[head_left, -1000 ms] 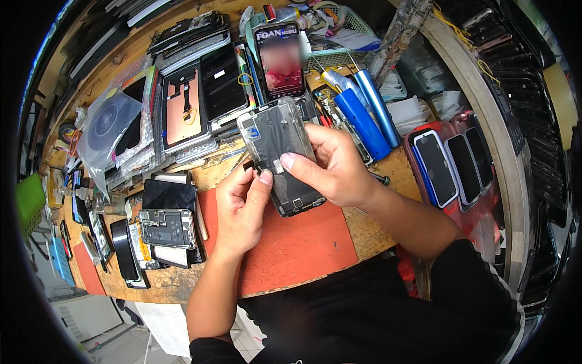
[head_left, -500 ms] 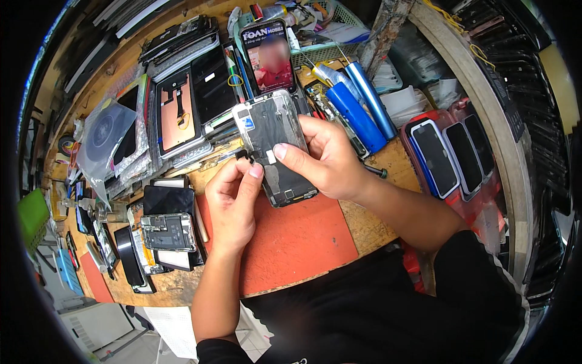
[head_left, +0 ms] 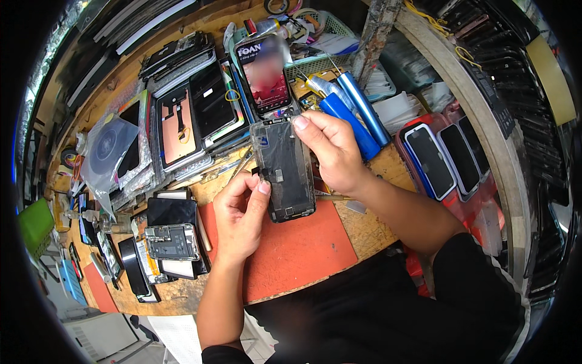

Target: The person operates a smartphone's dialer, then disassembles a second phone by removing the back cover and battery. They reassemble the phone and use a metal prying tool to separate the screen assembly from the frame.

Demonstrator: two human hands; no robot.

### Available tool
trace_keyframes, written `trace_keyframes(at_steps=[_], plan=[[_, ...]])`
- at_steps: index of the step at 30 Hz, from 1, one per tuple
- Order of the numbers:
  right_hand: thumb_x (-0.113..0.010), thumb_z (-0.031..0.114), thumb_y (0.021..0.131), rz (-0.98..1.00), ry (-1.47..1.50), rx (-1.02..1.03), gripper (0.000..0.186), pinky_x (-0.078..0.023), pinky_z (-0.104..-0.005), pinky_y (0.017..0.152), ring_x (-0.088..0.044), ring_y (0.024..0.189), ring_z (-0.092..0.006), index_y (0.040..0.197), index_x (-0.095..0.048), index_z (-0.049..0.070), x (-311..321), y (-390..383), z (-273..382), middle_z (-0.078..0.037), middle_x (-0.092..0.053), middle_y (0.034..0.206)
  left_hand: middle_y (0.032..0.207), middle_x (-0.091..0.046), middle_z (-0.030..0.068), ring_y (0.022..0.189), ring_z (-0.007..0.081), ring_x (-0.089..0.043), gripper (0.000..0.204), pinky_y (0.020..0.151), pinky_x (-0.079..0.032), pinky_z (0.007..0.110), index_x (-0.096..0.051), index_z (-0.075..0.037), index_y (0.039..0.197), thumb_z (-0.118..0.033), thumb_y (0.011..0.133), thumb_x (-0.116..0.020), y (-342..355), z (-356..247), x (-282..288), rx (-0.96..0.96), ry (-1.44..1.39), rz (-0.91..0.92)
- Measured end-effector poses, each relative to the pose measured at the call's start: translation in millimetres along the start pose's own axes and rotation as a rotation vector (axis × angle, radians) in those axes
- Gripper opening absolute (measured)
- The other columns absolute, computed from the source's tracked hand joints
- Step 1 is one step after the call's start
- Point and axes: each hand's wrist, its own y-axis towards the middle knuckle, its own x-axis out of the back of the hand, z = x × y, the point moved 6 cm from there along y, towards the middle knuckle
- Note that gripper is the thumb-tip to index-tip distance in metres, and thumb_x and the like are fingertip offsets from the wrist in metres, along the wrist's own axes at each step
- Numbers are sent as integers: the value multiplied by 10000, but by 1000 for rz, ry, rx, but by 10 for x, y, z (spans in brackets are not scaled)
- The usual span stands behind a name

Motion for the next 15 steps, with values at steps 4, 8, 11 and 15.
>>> trace_keyframes(at_steps=[4,8,11,15], plan=[[-511,291,1107,-85,152,-88,351,-418,-208,603,-505,702,-4,886,-630,47,19,-5,-57,60,-606,754,799,-553,-66,743,20,-464,162,656,-378,202,-604,-41,856,-69,1010,-646,0,20,10,8,-4,-9],[-528,280,1100,-92,259,-163,326,-424,-204,598,-516,692,0,898,-633,46,14,-5,-72,52,-625,769,808,-559,-63,760,25,-470,159,675,-383,196,-603,-40,863,-72,1012,-645,6,32,33,1,-2,-45],[-543,252,1092,8,-44,-68,284,-439,-200,609,-531,700,4,914,-627,47,-21,27,2,41,-637,790,828,-568,-63,774,24,-475,148,691,-391,194,-607,-36,881,-80,1017,-646,5,29,40,-24,39,-34],[-550,218,1085,80,116,-113,269,-421,-221,625,-477,723,-1,883,-599,49,-95,-32,-18,63,-572,789,848,-568,-69,787,19,-472,135,703,-388,188,-612,-42,908,-100,1027,-643,5,67,75,-19,-14,-96]])
